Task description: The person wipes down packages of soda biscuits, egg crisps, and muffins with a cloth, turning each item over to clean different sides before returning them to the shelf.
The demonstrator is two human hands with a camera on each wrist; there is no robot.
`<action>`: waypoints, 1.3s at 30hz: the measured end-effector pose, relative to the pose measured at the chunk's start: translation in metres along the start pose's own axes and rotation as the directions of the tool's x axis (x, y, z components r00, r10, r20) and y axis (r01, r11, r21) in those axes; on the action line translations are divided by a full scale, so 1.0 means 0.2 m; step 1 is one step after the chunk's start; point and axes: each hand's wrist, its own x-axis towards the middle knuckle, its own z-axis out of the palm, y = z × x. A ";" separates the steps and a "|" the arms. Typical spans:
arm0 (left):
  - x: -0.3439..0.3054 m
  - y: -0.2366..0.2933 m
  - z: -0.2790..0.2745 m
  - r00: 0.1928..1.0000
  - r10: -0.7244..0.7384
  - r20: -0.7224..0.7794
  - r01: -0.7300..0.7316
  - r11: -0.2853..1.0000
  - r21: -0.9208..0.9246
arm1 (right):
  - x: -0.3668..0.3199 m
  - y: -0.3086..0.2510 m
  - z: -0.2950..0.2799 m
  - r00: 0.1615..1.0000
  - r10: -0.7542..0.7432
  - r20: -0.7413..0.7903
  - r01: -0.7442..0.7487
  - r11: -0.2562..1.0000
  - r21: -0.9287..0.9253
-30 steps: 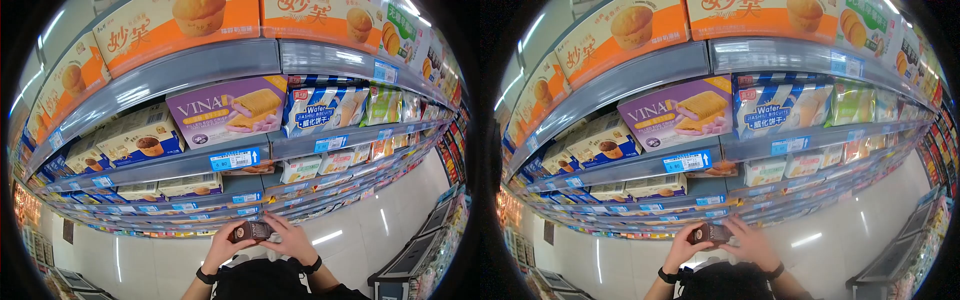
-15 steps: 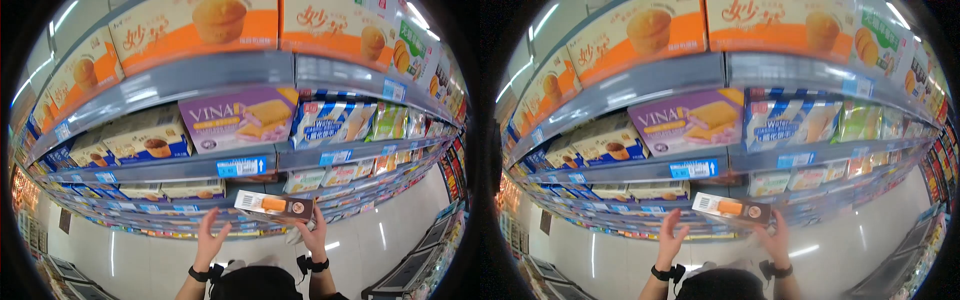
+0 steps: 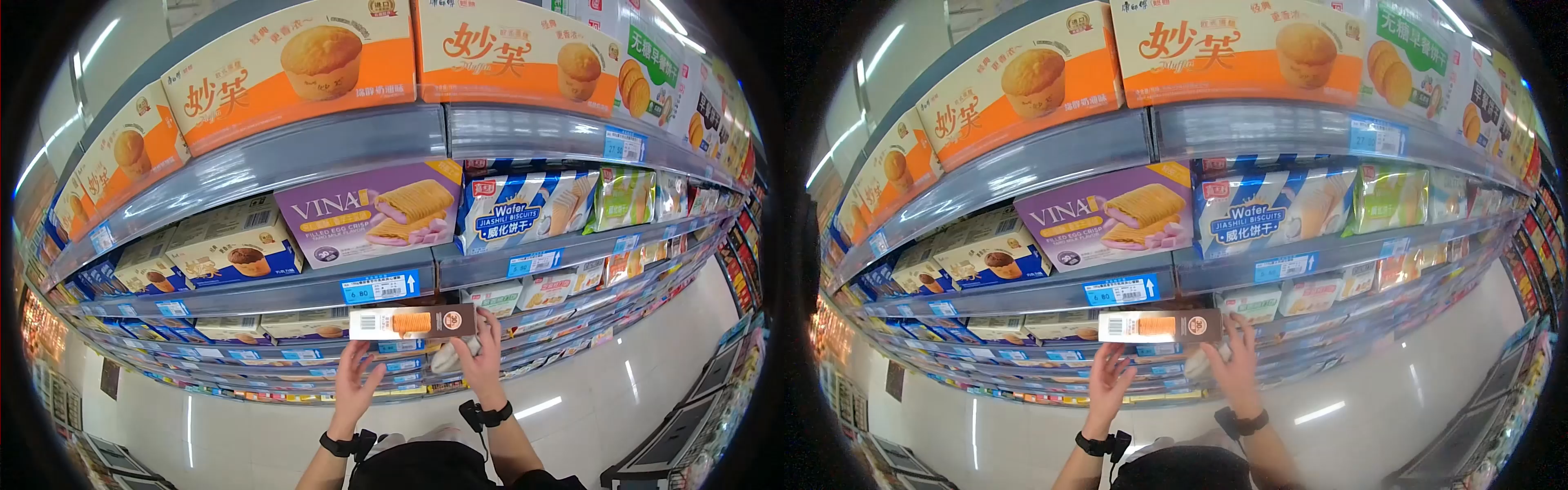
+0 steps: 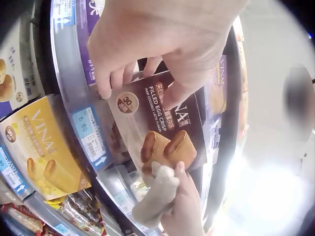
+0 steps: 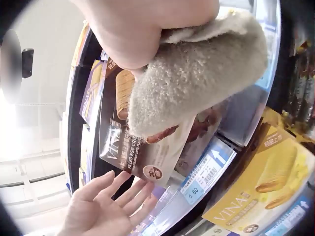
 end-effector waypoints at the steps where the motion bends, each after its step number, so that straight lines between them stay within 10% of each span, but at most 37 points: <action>1: 0.00 -0.01 0.01 1.000 0.003 -0.001 -0.003 1.000 -0.002 | 0.01 -0.02 0.01 0.995 -0.097 -0.015 0.091 0.971 -0.222; 9: -0.02 -0.05 0.01 0.999 0.015 -0.043 -0.011 0.995 0.096 | 0.02 0.06 0.12 0.997 -0.066 -0.027 0.064 0.996 -0.070; 11: -0.03 -0.02 0.00 0.998 0.028 -0.048 -0.022 0.993 0.119 | -0.01 0.08 0.11 0.989 0.146 -0.002 -0.144 0.982 0.121; 22: 0.00 -0.01 0.03 1.000 0.002 0.016 -0.005 0.985 0.173 | 0.04 0.13 0.01 0.962 0.244 0.121 -0.249 0.968 0.024; 27: 0.00 -0.03 0.03 1.000 -0.025 0.017 0.023 0.990 0.139 | 0.05 0.13 -0.01 0.998 -0.004 -0.056 0.001 0.998 -0.062; 31: -0.05 -0.03 0.02 1.000 -0.019 -0.005 0.019 0.990 0.143 | -0.04 0.01 -0.01 0.991 0.117 -0.058 -0.114 0.993 0.043; 33: -0.09 -0.03 0.01 0.971 -0.098 0.219 0.077 0.992 0.100 | -0.11 -0.09 0.05 0.924 0.361 0.125 -0.382 0.856 0.348; 39: -0.17 -0.04 -0.03 0.968 -0.173 0.184 0.190 0.979 -0.079 | -0.26 -0.08 0.23 0.813 0.286 0.507 -0.545 0.680 0.490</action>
